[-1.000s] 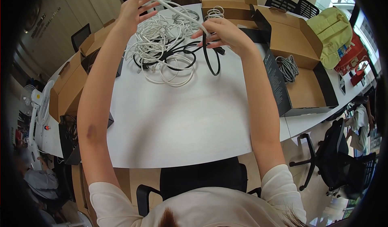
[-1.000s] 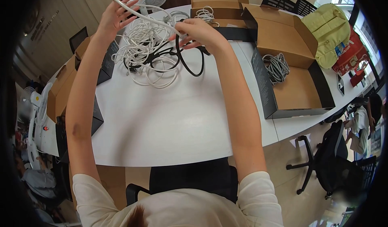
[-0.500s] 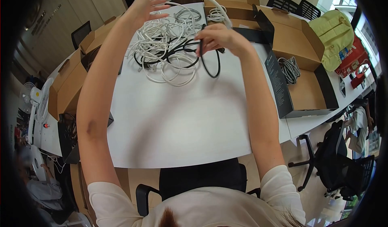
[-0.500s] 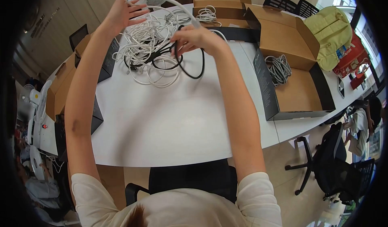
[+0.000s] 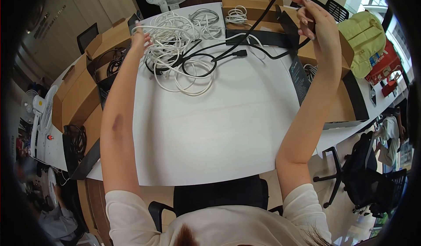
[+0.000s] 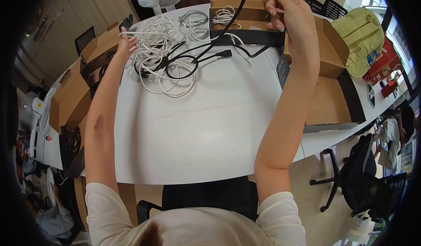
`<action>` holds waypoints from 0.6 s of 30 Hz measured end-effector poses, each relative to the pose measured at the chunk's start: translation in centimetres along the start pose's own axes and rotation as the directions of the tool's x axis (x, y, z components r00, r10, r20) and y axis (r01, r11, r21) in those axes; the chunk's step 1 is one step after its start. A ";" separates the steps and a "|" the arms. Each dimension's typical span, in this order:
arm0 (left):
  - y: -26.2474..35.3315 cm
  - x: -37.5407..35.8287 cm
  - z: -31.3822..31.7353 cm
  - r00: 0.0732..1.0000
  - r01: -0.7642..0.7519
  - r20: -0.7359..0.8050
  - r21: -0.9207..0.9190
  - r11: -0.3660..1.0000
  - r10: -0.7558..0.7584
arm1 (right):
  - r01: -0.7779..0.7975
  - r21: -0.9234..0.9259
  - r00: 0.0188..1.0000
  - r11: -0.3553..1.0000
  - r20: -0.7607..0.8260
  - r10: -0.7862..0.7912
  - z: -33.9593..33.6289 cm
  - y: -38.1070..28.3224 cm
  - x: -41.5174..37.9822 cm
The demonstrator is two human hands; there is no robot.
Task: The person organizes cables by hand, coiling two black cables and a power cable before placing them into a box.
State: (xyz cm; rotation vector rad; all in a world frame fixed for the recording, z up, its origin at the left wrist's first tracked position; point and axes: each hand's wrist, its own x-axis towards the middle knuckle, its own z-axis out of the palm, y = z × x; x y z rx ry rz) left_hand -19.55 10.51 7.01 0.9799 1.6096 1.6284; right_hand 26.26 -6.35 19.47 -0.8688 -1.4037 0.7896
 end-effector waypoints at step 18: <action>5.9 -13.4 -2.1 0.666 -0.746 0.728 0.645 0.164 0.162 | -0.287 0.193 0.831 0.938 0.538 0.143 9.4 8.1 1.0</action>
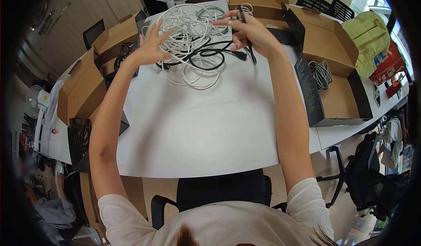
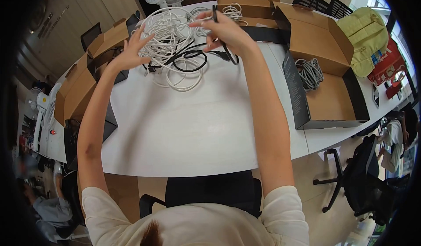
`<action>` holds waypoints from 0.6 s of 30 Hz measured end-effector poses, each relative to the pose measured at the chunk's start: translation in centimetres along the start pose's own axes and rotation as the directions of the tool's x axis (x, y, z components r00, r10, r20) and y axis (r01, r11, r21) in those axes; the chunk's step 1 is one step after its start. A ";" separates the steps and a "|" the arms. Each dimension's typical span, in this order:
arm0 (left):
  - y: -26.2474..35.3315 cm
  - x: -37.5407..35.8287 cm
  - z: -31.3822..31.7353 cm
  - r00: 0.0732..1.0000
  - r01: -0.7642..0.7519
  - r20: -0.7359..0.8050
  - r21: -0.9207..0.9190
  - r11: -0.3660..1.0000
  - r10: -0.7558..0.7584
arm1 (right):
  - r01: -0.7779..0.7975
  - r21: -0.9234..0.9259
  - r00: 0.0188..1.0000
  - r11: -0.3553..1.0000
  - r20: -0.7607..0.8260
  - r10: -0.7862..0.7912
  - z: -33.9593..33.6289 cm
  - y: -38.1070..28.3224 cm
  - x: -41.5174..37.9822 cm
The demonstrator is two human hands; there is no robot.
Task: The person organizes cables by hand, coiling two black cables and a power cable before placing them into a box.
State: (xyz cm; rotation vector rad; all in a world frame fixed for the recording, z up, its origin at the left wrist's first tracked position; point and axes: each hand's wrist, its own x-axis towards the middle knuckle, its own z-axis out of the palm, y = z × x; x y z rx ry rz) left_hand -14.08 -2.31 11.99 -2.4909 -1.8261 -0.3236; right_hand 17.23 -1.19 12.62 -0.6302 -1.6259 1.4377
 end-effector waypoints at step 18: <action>3.0 -1.8 7.7 0.954 0.260 0.124 0.104 0.960 -0.272 | 0.127 -0.962 0.990 0.241 0.137 0.028 1.5 10.7 1.7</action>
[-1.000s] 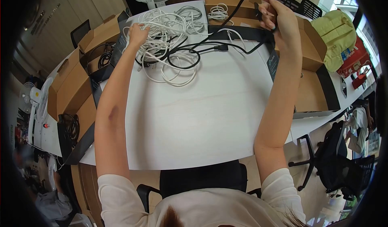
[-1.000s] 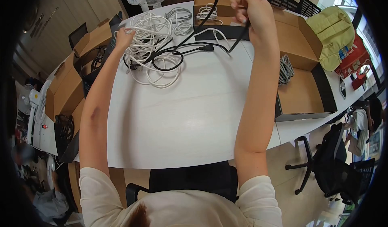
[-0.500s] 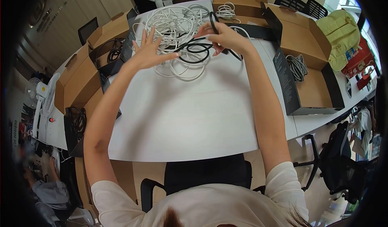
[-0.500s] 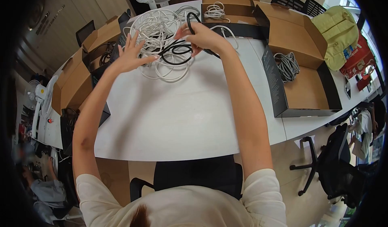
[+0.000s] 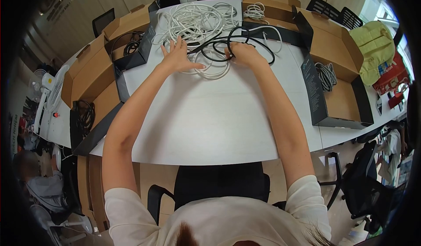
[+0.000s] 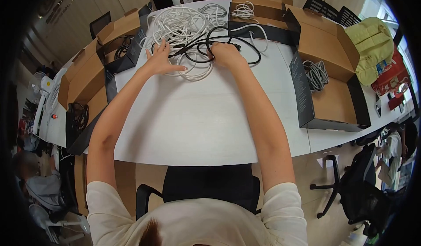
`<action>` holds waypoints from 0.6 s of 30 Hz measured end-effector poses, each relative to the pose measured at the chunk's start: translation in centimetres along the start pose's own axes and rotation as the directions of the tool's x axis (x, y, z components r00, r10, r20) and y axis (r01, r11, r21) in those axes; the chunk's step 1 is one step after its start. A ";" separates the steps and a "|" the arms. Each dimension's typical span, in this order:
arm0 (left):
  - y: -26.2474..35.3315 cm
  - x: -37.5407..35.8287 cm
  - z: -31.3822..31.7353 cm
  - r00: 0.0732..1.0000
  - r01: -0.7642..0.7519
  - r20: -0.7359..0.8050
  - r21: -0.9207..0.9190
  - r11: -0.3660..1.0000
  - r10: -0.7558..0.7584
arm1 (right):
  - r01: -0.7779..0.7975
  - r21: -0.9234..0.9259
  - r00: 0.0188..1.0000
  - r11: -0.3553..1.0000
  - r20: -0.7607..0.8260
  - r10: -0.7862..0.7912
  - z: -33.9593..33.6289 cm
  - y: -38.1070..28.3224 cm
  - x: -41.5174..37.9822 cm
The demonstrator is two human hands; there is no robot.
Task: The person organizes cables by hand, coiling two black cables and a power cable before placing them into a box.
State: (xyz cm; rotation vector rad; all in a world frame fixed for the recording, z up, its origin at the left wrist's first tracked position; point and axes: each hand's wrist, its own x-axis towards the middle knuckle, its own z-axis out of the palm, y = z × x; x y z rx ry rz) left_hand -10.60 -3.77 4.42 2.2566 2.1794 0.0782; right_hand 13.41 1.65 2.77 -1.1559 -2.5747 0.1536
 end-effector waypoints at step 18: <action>-0.6 5.1 3.1 0.999 0.052 0.003 -0.037 0.998 -0.052 | 0.221 0.149 0.670 0.964 -0.741 -0.039 -10.2 -0.1 -0.8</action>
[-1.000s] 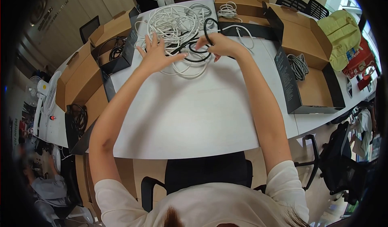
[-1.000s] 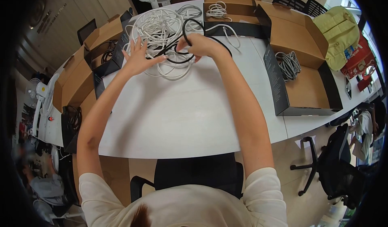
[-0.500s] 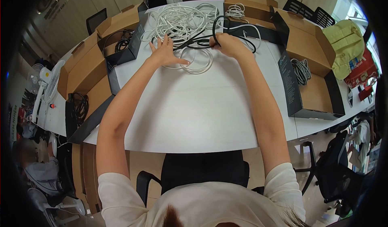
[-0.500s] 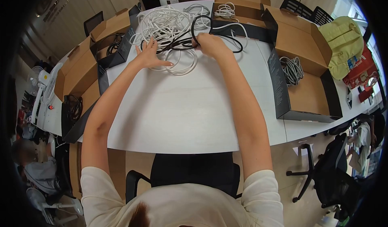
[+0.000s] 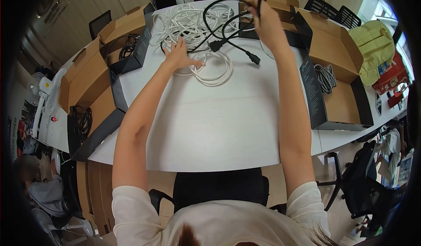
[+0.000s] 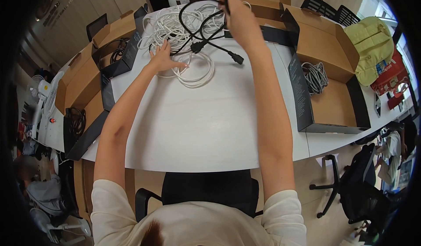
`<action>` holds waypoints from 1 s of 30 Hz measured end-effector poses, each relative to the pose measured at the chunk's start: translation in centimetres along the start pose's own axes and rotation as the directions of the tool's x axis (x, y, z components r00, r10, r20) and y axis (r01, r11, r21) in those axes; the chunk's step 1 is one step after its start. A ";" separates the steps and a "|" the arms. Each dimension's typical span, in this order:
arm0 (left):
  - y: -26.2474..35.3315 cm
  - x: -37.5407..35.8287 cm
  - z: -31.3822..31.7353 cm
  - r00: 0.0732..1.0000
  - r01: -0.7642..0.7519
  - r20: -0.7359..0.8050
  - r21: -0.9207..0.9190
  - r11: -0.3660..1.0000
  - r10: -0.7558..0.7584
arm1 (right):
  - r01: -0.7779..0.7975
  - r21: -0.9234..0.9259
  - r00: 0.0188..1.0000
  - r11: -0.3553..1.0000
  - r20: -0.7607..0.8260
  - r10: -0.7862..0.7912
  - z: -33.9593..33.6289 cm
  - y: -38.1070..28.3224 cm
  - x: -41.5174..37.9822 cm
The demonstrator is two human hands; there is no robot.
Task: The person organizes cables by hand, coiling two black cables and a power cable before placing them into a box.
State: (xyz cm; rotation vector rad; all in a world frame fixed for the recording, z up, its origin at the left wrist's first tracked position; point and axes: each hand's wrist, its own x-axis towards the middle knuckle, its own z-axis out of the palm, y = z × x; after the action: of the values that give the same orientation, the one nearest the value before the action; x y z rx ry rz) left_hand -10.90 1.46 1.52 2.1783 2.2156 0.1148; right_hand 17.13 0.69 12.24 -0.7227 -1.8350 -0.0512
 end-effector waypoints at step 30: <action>0.2 -17.4 -5.6 0.867 -0.422 -0.342 -0.890 0.171 0.363 | -0.085 0.347 0.906 0.934 0.416 -0.072 -3.4 -9.6 1.0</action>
State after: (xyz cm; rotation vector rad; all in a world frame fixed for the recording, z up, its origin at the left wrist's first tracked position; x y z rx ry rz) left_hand -10.80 -16.07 6.62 1.7926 0.8705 1.1915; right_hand 15.03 -7.90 17.36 -0.5024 -2.1752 0.4718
